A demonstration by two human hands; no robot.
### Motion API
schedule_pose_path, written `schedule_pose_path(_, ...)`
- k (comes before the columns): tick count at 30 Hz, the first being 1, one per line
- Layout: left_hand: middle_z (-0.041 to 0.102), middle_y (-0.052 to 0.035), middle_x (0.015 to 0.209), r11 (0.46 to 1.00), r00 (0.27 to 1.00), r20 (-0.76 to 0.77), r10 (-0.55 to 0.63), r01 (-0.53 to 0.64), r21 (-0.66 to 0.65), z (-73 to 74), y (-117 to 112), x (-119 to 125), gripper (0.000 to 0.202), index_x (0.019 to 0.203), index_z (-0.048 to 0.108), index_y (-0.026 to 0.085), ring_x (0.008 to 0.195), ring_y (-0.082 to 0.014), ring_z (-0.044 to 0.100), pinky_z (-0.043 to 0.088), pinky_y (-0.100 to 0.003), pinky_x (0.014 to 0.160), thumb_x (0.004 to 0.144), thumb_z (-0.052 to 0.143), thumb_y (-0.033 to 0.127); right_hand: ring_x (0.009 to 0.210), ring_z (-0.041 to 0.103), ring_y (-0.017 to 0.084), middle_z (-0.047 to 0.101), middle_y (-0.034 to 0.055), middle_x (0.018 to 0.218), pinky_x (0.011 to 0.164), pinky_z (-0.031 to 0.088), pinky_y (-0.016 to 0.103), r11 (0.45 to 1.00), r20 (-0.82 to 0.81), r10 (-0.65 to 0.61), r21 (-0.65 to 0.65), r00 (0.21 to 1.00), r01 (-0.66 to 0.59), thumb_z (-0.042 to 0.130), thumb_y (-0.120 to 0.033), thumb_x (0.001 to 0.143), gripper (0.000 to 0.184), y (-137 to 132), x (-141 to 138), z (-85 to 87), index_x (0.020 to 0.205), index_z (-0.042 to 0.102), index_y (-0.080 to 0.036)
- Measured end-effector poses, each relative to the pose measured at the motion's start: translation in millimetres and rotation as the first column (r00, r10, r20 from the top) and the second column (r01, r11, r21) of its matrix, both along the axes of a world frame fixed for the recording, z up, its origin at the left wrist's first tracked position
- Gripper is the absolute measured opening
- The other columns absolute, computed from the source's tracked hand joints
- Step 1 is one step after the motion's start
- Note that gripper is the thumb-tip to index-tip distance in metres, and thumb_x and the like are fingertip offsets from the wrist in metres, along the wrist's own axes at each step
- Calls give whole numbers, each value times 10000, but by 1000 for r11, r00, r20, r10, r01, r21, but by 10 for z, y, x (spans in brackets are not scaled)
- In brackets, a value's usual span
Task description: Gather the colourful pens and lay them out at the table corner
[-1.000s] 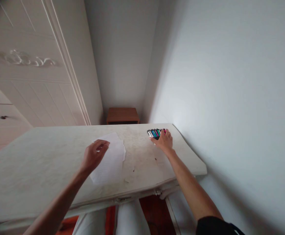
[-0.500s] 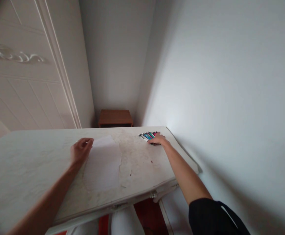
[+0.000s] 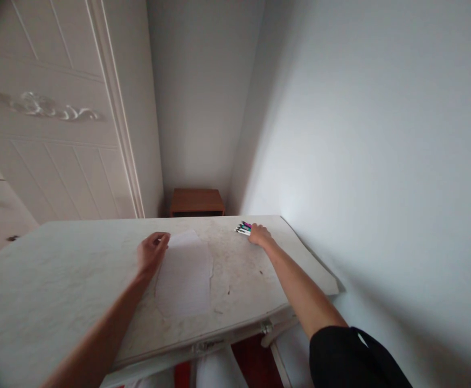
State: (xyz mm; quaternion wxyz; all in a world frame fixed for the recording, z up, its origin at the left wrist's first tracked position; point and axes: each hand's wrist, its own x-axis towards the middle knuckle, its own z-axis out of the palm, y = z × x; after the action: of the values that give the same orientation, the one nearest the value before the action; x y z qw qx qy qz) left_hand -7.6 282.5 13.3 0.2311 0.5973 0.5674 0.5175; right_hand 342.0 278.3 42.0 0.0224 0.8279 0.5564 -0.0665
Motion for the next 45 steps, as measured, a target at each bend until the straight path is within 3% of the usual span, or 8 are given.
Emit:
schedule_pose_path(8,659,-38,640,999,998,52,32,-30,-33,-22,44,-25,335,762,682,157,625,-201,639,450,-280,612,739,498,435,998,636,319,666,184,1076,763,482,334,995,-140,15,104,990,0,688,-195,662,442,-112,-27,-14,1088,590,-128)
schedule_pose_path(13,662,-42,676,1000,996,85,-14,15,-12,23,-14,17,327,790,685,146,630,-193,628,457,-274,591,745,529,430,604,631,159,643,2,661,536,468,231,969,-423,121,245,898,-16,559,-238,759,236,-320,-313,-9,985,563,-170)
schedule_pose_path(17,664,-40,716,979,947,249,-203,202,26,117,-123,106,294,794,676,137,619,-162,617,471,-256,586,733,599,414,399,472,107,505,-73,461,394,404,208,934,-920,254,313,297,172,661,-249,640,249,-416,-765,66,822,502,-191)
schedule_pose_path(21,680,-94,951,894,690,635,-347,449,0,181,-214,206,424,1010,624,141,779,-189,653,511,-278,628,719,679,445,429,484,103,540,-61,500,399,411,207,954,-957,286,288,38,81,764,-314,564,372,-397,-1388,180,809,512,-193)
schedule_pose_path(24,676,-89,975,816,438,824,-358,576,49,177,-228,255,400,971,625,157,862,-194,652,519,-279,705,700,731,431,443,482,105,535,-64,520,425,414,219,941,-941,338,337,-10,33,751,-336,587,363,-292,-1871,213,838,533,-192)
schedule_pose_path(27,669,-66,819,749,278,878,-390,651,126,170,-199,244,406,908,638,136,795,-194,655,508,-254,650,696,726,470,564,542,122,588,-41,652,527,449,236,889,-892,446,451,78,74,733,-271,584,349,-122,-2284,181,859,536,-187)
schedule_pose_path(34,647,-18,698,909,235,962,-141,415,32,215,-95,-21,301,836,627,129,719,-182,661,502,-236,619,653,734,342,803,593,181,603,-20,794,773,475,318,863,-839,503,503,208,-57,627,-176,643,307,205,-2835,-34,927,510,-201)
schedule_pose_path(45,532,22,536,944,264,960,91,285,-168,84,44,-92,149,660,526,163,509,-135,559,448,-234,515,673,576,303,850,597,187,623,2,851,795,464,288,898,-880,384,426,-280,-106,717,-422,684,422,117,-2755,-135,995,533,-204)
